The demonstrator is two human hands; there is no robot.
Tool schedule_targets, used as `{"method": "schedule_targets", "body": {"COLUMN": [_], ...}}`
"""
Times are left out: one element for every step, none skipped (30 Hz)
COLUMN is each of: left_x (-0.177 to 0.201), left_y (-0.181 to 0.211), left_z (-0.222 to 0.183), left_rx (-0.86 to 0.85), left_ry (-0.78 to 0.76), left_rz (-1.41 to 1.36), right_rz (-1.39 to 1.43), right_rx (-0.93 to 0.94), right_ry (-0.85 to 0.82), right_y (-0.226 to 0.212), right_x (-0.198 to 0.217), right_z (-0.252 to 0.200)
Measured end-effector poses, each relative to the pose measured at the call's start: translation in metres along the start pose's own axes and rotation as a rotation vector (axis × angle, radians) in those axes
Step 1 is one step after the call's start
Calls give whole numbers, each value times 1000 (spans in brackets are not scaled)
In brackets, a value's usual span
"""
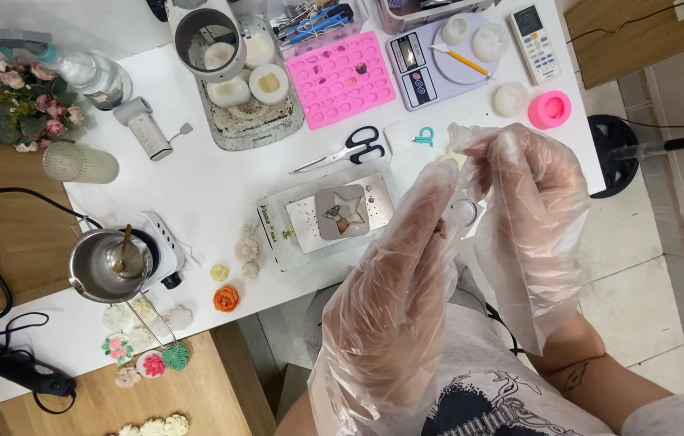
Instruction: Organizing and bagging small decorative wax shapes or shells for candle making at a production workspace.
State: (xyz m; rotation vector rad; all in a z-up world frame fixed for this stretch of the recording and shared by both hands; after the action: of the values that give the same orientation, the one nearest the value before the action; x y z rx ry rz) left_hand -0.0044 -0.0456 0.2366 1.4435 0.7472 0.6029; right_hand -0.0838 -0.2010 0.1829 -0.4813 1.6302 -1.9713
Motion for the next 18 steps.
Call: {"method": "schedule_targets", "body": {"left_x": [0,-1,-2,-3,-5,-7,-9,-6,-3,-1,0,1,2,3,3,4,4,4], "left_y": [0,0,0,-1,-3,-8,-13,-10,-8,-6,-7,-8,-8,-14,-19,-25,-28,-30], "left_z": [1,2,3,4,4,4,4,8,12,16,18,20,23,23,24,25,24,24], "left_rx": [-34,-32,-25,-18,-17,192,399,399,510,622,625,684,743,744,775,806,808,778], "left_ry": [8,5,6,6,4,-19,-43,-44,-43,-42,-41,-39,-37,-34,-55,-76,-73,-99], "left_rz": [83,84,142,199,202,-186,-576,-572,-597,-620,-617,-582,-548,-545,-560,-575,-573,-682], "right_rz": [-17,-16,-33,-49,-47,-34,-19,-15,-18,-21,-19,-34,-49,-46,-33,-20,-17,-54], "right_rx": [8,6,-6,-18,-20,-16,-11,-10,-16,-21,-24,-41,-57,-60,-65,-70,-73,-84], "right_ry": [-18,-16,-9,-3,0,14,27,30,23,16,17,15,12,12,6,0,0,-9], "right_y": [4,4,4,4,6,7,8,8,7,7,7,8,8,8,9,10,8,7], "right_x": [5,5,5,5,6,6,6,6,6,6,6,6,6,6,5,5,4,3], "right_z": [-1,-1,0,1,1,0,0,1,2,3,4,5,6,6,7,7,7,8]}}
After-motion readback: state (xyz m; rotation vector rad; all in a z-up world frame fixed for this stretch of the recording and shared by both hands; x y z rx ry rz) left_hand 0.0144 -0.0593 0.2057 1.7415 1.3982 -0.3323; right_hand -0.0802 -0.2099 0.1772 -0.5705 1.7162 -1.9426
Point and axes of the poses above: each hand's wrist, its own z-axis towards the middle knuckle, its own x-axis out of the back of the hand, y = z × x, the point moved 1 cm from there along z, towards the middle knuckle, and after that the axes turned 12 degrees about x, right-handed, at the moved point
